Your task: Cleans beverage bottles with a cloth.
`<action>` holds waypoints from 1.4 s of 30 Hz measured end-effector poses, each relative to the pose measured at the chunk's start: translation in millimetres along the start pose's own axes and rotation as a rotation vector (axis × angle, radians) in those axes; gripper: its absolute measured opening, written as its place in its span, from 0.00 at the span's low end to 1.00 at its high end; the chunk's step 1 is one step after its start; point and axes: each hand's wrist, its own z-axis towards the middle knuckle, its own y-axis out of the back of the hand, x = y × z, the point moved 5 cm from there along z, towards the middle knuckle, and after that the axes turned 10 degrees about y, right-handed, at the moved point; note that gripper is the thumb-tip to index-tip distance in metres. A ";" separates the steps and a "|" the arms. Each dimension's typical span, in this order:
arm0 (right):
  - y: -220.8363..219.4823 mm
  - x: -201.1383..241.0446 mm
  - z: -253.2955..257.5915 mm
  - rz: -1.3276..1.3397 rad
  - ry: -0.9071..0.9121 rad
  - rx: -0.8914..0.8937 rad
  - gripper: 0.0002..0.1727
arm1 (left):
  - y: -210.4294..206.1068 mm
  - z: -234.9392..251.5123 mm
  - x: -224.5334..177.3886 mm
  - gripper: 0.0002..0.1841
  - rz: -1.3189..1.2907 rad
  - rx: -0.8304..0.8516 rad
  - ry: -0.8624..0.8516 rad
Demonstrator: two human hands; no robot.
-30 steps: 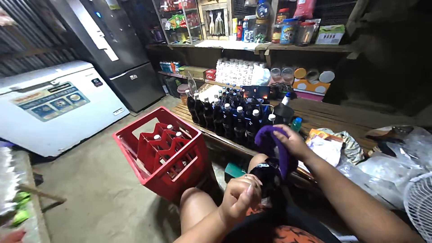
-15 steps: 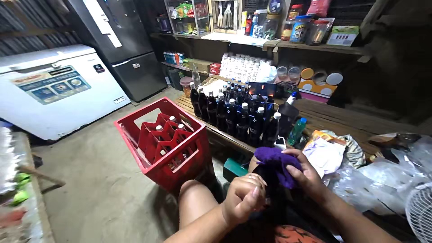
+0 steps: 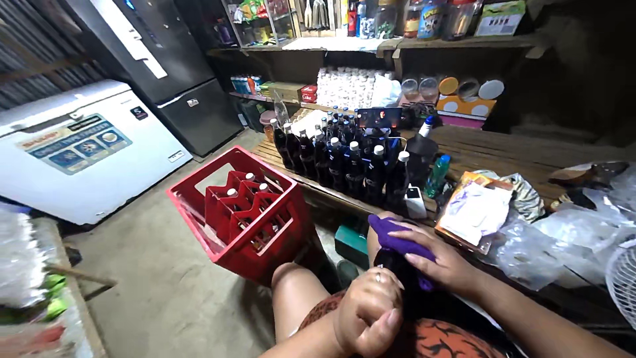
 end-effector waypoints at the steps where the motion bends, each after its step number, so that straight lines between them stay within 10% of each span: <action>1: -0.5 0.8 -3.1 0.009 0.081 -0.020 0.27 | -0.5 -0.2 0.5 0.26 0.004 0.002 0.000; 15: 26.4 -30.4 -1.6 -0.030 0.027 0.078 0.24 | 16.0 6.1 4.4 0.29 -0.052 -0.094 0.086; 25: 2.2 -44.8 5.6 -0.005 0.100 -0.189 0.24 | 24.1 -1.5 7.9 0.29 -0.105 -0.135 0.109; 34: -19.0 7.5 9.0 -0.119 0.609 -0.112 0.25 | 30.6 -4.5 14.6 0.29 -0.127 -0.233 0.165; 42: -7.5 -52.7 2.9 -0.048 0.188 -0.131 0.34 | 47.6 -8.2 24.1 0.27 -0.216 -0.347 0.200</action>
